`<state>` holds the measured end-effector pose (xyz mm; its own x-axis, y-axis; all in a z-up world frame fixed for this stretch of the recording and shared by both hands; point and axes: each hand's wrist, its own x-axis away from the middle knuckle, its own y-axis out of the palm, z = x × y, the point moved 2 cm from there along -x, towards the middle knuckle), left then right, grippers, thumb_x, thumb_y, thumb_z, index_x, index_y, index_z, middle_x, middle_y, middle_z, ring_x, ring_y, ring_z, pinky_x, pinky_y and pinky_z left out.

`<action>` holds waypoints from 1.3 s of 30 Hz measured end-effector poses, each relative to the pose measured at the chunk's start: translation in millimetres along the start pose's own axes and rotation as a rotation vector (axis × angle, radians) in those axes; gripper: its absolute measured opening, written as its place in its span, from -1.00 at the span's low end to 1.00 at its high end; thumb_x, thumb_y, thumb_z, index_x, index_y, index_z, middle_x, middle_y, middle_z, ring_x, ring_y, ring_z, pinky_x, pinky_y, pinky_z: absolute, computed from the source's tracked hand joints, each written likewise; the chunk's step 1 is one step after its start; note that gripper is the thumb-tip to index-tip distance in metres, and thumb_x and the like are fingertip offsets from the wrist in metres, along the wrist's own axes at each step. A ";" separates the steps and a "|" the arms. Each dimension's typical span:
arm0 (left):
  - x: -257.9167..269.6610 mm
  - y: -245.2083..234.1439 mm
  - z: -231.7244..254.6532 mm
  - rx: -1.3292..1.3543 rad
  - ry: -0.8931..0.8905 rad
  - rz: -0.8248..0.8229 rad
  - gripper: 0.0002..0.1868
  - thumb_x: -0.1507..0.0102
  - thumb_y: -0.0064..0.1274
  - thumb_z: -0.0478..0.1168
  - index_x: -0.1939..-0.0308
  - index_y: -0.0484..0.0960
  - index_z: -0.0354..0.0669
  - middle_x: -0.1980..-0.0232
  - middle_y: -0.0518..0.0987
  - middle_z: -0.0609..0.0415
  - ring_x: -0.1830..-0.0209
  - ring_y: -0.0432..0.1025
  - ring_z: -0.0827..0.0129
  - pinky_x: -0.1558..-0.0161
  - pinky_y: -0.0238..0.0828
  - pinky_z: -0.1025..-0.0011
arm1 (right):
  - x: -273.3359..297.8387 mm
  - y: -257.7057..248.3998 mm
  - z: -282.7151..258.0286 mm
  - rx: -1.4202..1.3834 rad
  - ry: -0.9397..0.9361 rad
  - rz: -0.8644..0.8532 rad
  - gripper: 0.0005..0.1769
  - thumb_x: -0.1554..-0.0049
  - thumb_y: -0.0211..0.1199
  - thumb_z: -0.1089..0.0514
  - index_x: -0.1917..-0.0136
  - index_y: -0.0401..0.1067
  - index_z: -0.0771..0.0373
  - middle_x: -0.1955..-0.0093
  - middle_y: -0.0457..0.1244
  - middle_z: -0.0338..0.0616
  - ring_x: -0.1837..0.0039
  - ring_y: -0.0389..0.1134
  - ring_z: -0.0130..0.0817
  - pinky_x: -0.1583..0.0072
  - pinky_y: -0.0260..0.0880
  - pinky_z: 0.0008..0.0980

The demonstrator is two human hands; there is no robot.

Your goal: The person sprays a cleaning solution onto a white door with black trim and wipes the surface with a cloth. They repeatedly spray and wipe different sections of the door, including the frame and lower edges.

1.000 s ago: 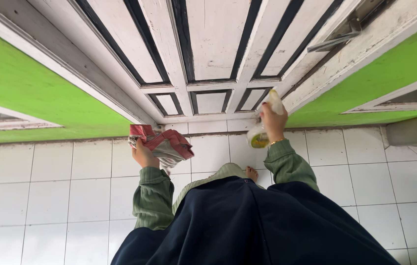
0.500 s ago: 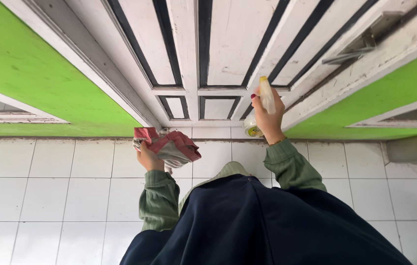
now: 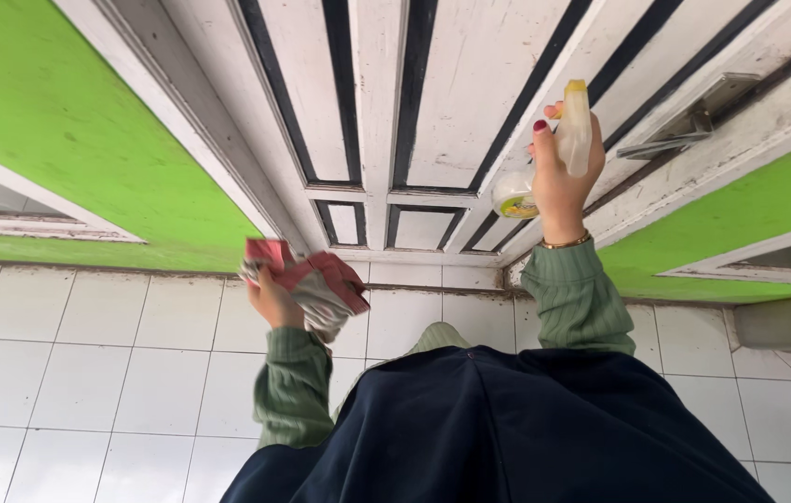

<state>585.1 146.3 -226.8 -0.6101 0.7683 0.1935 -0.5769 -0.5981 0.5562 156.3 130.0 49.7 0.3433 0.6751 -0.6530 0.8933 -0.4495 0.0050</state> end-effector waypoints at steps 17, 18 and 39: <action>-192.7 261.2 252.0 -0.991 1.058 -0.046 0.54 0.14 0.70 -0.06 -0.53 -0.24 -0.42 -0.42 0.34 -0.34 -0.36 0.36 -0.20 -0.28 0.40 0.17 | -19.3 121.1 -80.7 0.226 -0.336 -0.081 -0.68 -0.27 0.30 0.30 -0.27 0.39 0.40 -0.15 0.35 -0.04 -0.03 0.39 -0.32 -0.09 0.43 -0.39; -191.2 263.3 251.1 -0.960 1.079 -0.048 0.54 0.13 0.71 -0.10 -0.53 -0.24 -0.41 -0.42 0.36 -0.31 -0.36 0.38 -0.17 -0.28 0.42 0.17 | -23.7 131.4 -83.2 0.253 -0.421 -0.067 -0.72 -0.26 0.30 0.32 -0.23 0.40 0.39 -0.12 0.34 -0.04 -0.09 0.40 -0.26 -0.13 0.42 -0.34; -168.3 275.5 257.8 -1.112 0.992 0.052 -0.43 0.19 0.58 0.00 0.36 0.56 -0.20 0.26 0.58 -0.01 0.28 0.54 0.05 0.26 0.47 0.13 | 8.0 262.9 -25.4 0.062 -0.209 -0.195 -0.91 -0.30 0.30 0.24 -0.05 0.44 0.27 0.11 0.34 -0.20 0.14 0.48 -0.48 0.13 0.48 -0.48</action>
<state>668.9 -89.1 102.3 -0.4906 0.5505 -0.6755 -0.3731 -0.8332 -0.4081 401.2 32.2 65.0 0.0943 0.6199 -0.7790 0.9147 -0.3628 -0.1780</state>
